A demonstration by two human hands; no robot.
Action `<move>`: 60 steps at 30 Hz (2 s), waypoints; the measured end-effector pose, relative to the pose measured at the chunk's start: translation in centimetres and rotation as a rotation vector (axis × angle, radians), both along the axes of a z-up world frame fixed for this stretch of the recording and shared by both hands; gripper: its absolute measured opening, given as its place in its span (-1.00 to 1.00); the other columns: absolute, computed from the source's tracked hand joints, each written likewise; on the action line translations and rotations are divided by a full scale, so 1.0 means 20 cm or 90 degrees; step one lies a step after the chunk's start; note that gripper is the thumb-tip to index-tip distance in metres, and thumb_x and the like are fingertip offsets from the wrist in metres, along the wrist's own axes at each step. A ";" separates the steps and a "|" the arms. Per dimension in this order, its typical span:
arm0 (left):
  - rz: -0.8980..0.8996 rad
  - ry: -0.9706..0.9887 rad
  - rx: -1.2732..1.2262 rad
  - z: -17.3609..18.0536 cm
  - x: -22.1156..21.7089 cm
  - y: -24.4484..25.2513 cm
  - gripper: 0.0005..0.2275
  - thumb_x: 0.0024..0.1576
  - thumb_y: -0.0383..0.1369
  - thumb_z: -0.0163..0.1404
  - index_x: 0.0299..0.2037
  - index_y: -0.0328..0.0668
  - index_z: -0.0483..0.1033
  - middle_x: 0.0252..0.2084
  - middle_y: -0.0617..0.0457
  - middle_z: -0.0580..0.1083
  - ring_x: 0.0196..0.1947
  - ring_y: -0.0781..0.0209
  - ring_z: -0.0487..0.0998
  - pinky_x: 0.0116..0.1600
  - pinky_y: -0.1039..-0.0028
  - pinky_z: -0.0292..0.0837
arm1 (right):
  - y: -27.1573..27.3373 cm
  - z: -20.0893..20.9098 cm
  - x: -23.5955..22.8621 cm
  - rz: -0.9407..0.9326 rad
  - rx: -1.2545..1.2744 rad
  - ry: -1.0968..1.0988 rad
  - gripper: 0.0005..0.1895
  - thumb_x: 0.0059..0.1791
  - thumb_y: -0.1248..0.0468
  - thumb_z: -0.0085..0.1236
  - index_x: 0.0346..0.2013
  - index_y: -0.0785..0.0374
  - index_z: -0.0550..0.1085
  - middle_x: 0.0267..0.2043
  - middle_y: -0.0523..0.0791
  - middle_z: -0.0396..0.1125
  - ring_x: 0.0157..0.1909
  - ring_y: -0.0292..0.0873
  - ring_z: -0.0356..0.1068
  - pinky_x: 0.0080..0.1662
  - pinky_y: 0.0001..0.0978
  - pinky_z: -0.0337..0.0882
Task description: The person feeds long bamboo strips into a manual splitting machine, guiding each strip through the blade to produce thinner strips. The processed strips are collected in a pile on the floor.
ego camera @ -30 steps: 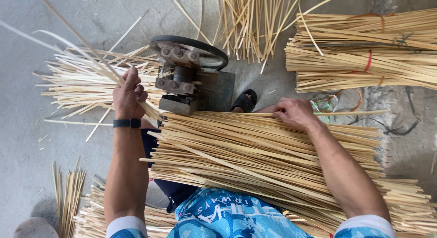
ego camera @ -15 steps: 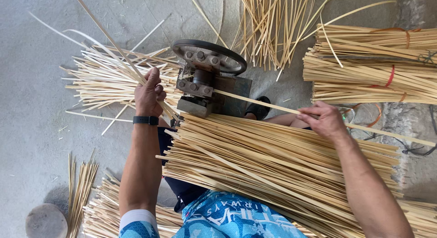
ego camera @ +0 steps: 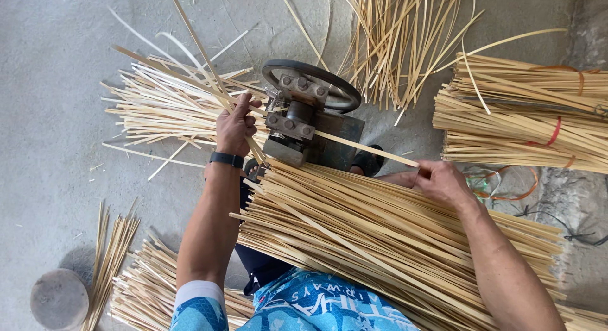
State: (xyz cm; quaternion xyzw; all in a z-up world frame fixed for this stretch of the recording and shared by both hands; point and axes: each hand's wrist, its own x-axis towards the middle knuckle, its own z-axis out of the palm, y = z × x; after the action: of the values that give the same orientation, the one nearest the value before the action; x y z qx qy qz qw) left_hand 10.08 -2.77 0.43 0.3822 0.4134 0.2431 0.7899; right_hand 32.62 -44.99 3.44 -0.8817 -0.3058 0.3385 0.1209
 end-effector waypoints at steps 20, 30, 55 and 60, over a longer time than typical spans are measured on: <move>0.074 -0.051 0.089 0.12 -0.17 0.23 -0.65 0.37 -0.12 -0.06 0.12 -0.26 0.45 -0.33 0.05 0.49 -0.46 0.34 0.44 -0.41 0.53 0.41 | -0.20 -0.22 -0.01 0.192 0.278 -0.081 -0.81 -0.11 0.24 0.32 -0.23 0.20 0.65 -0.16 -0.04 0.56 -0.09 -0.02 0.52 0.00 -0.13 0.48; 0.063 -0.075 0.037 0.13 -0.16 0.16 -0.58 0.29 -0.06 0.02 0.12 -0.28 0.42 -0.50 0.22 0.26 -0.61 0.46 0.21 -0.56 0.65 0.10 | -0.36 -0.01 0.13 -0.165 0.221 0.010 -0.80 -0.04 0.15 0.32 -0.16 0.11 0.66 -0.19 -0.10 0.59 -0.17 -0.16 0.57 -0.07 -0.28 0.56; 0.038 0.039 0.016 0.06 -0.04 0.02 -0.52 0.03 -0.16 0.30 0.05 -0.29 0.52 -0.27 0.09 0.43 -0.57 0.51 0.29 -0.57 0.70 0.17 | -0.14 -0.27 0.01 0.137 0.162 0.080 -0.80 -0.08 0.14 0.28 -0.24 0.12 0.65 -0.24 -0.11 0.57 -0.22 -0.25 0.54 -0.12 -0.24 0.57; 0.039 0.018 0.020 0.07 -0.05 0.04 -0.57 0.06 -0.18 0.29 0.03 -0.28 0.52 -0.31 0.12 0.40 -0.59 0.51 0.27 -0.60 0.70 0.14 | -0.24 -0.27 0.06 0.066 0.049 -0.020 -0.82 -0.05 0.13 0.29 -0.20 0.06 0.65 -0.30 -0.18 0.56 -0.30 -0.25 0.53 -0.17 -0.35 0.57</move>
State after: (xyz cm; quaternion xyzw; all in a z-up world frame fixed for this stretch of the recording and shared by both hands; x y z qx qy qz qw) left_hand 9.00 -2.05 1.83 0.3852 0.4319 0.2680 0.7703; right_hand 33.79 -49.89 -2.04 -0.8645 -0.3655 0.3187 0.1323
